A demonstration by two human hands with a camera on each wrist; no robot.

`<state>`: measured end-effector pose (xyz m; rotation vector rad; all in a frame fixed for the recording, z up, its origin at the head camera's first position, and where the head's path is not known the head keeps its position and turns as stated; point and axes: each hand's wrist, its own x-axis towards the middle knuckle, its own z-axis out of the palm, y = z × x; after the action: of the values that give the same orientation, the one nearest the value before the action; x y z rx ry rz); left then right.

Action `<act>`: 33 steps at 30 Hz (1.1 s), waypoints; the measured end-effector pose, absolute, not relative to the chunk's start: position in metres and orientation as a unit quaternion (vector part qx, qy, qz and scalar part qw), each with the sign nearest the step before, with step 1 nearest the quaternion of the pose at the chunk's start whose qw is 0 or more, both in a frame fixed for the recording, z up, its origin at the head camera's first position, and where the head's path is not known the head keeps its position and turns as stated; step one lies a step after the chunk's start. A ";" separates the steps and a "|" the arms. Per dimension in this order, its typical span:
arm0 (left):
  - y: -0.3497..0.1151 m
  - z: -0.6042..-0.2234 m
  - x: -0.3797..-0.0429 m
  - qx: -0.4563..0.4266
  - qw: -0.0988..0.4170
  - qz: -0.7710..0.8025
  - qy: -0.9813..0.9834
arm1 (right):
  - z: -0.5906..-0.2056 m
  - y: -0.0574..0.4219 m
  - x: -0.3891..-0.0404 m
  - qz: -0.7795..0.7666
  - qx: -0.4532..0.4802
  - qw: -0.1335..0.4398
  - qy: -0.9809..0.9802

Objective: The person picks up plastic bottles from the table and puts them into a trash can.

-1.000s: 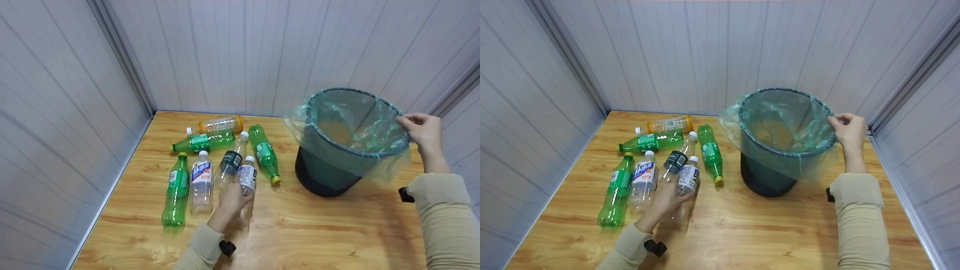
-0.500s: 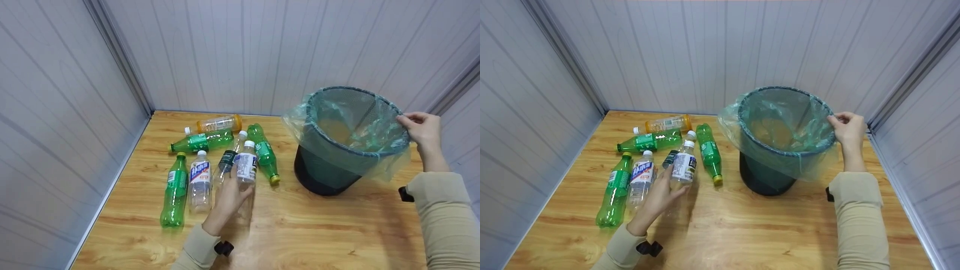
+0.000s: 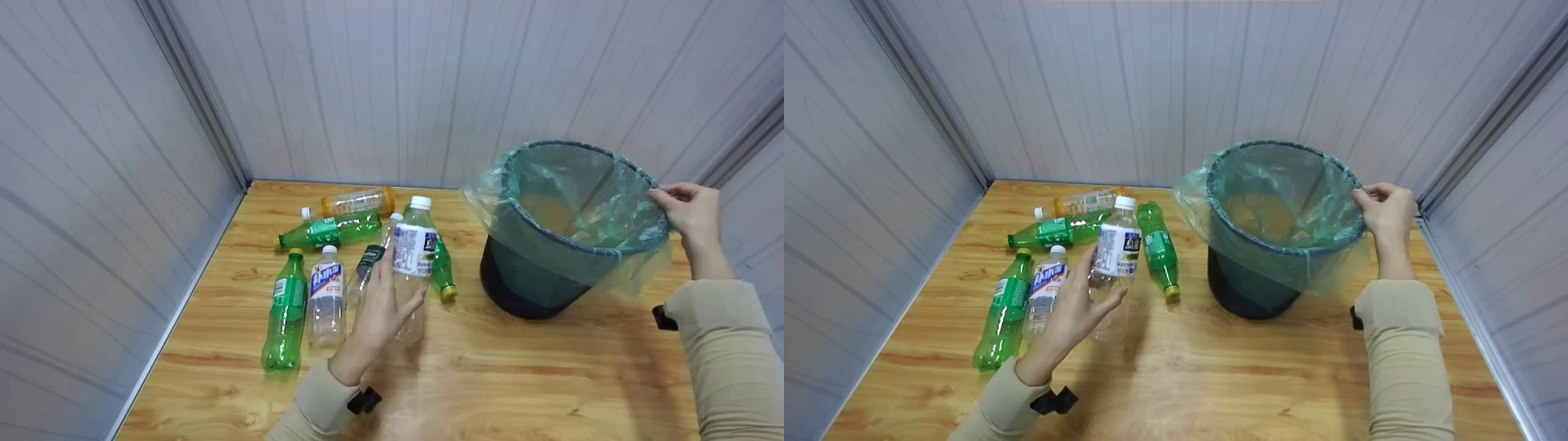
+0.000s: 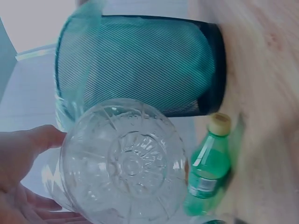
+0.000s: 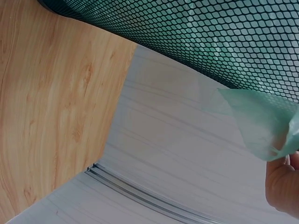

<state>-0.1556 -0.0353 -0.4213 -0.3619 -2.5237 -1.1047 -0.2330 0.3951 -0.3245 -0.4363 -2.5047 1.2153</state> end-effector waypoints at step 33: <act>0.035 -0.292 -0.191 -0.326 0.258 -0.500 -0.759 | -0.316 0.391 -0.236 0.367 -0.188 0.128 -0.902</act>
<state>-0.1908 0.0355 -0.2915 -0.8847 -2.0584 -1.3562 -0.2358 0.3912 -0.3158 -0.5469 -2.6231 1.0689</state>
